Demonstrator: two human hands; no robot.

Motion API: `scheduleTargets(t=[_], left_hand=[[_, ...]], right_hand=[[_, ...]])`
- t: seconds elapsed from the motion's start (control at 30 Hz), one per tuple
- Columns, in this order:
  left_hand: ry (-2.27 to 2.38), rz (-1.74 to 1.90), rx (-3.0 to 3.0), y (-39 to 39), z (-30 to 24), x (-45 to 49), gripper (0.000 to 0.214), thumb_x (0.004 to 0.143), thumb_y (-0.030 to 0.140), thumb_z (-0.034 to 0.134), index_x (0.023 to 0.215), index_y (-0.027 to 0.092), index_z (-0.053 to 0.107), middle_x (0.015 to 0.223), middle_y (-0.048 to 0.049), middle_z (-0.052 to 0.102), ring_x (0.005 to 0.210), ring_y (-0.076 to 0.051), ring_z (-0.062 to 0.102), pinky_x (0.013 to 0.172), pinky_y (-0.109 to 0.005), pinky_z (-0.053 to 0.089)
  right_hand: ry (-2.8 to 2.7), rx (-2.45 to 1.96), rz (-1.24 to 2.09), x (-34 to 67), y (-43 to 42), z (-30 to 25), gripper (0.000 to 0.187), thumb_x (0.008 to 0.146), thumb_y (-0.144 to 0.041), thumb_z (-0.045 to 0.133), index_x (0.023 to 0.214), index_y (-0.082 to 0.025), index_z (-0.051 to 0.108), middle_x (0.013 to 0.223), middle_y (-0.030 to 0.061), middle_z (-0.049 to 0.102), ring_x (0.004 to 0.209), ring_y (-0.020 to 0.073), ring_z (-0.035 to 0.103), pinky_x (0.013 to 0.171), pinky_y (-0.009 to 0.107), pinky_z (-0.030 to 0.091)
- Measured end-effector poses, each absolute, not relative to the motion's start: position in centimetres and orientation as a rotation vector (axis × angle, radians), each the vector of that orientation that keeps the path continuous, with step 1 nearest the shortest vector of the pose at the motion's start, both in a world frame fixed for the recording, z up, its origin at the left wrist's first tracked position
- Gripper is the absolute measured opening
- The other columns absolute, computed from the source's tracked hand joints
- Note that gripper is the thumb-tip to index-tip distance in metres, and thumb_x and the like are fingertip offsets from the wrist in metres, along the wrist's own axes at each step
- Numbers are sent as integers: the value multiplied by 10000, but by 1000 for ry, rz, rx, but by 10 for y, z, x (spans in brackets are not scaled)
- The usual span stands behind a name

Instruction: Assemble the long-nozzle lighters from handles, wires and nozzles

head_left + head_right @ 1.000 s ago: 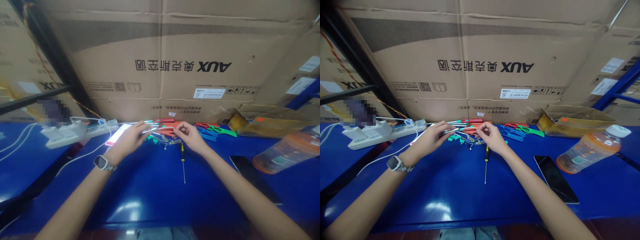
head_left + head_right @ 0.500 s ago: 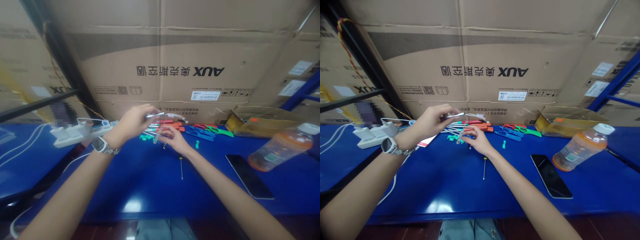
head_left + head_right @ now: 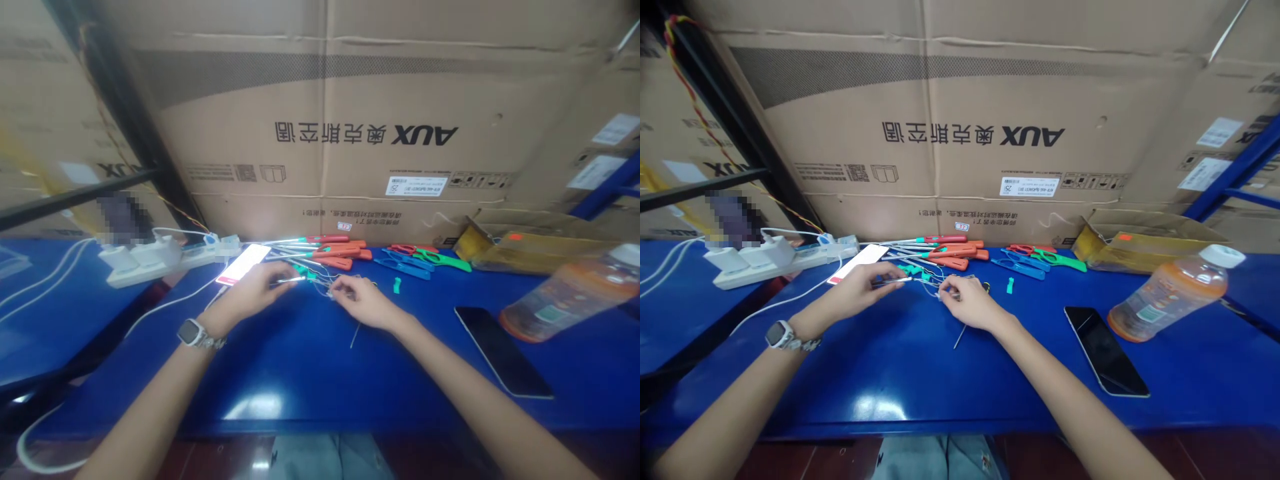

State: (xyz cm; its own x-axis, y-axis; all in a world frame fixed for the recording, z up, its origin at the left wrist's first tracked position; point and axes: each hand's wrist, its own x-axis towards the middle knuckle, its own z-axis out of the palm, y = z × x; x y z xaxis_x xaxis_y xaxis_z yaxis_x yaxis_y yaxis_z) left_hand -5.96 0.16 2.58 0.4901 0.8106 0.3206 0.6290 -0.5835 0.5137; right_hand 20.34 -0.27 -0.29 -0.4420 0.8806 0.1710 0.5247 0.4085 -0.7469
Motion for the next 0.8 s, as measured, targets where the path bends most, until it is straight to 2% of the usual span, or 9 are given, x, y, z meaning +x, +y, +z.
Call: scheduleTargets(t=[0.13, 0.3, 0.4, 0.57, 0.67, 0.73, 0.8], left_hand=[[1220, 648, 2332, 3, 1, -59, 222, 927, 368, 553, 972, 205, 697, 922, -44, 713, 808, -189, 653, 752, -314, 516], [1259, 618, 2453, 5, -4, -54, 226, 893, 352, 600, 1048, 218, 697, 1000, -67, 690, 954, -238, 637, 851, -381, 514], [1202, 697, 2546, 10, 9, -37, 244, 921, 374, 571, 1068, 216, 684, 1041, -72, 675, 1008, -245, 622, 899, -402, 499], [977, 735, 2656, 36, 30, 43, 164, 940, 276, 546, 1015, 205, 673, 1012, -61, 687, 998, -223, 626, 916, -381, 493], [948, 562, 2784, 58, 30, 111, 163, 925, 203, 555, 1057, 180, 648, 1111, -89, 666, 1073, -226, 609, 952, -359, 487], [1007, 328, 2903, 73, 26, 151, 237, 907, 170, 560, 1136, 182, 616, 1188, -101, 630, 1134, -233, 580, 971, -350, 479], [1002, 239, 2931, 87, 21, 181, 293, 845, 146, 622, 1137, 166, 615, 1208, -120, 614, 1160, -263, 564, 990, -369, 466]], right_hand=[[-2352, -1207, 523, 204, -6, -13, 87, 911, -288, 606, 933, -226, 664, 799, 4, 656, 887, 200, 578, 909, 403, 316], [-2276, -1207, 443, 216, -10, -11, 83, 911, -254, 604, 971, -232, 656, 980, 28, 688, 965, 204, 582, 882, 378, 315], [-2119, -1272, 393, 234, -8, -6, 94, 910, -219, 572, 936, -230, 662, 959, 26, 691, 917, 196, 597, 852, 358, 350], [-1840, -1494, 239, 287, 5, -8, 127, 857, -162, 546, 899, -215, 655, 924, 38, 684, 894, 212, 601, 815, 336, 421], [-1719, -1770, 157, 320, 12, -11, 189, 849, -141, 522, 968, -216, 648, 1048, 59, 684, 996, 247, 583, 870, 374, 415], [-1673, -1956, 117, 337, 15, -12, 235, 862, -152, 506, 1044, -220, 639, 1162, 81, 655, 1079, 281, 550, 892, 410, 399], [-1674, -2075, 102, 349, 19, -11, 273, 872, -186, 511, 1119, -223, 623, 1242, 99, 619, 1144, 309, 513, 903, 438, 385]])
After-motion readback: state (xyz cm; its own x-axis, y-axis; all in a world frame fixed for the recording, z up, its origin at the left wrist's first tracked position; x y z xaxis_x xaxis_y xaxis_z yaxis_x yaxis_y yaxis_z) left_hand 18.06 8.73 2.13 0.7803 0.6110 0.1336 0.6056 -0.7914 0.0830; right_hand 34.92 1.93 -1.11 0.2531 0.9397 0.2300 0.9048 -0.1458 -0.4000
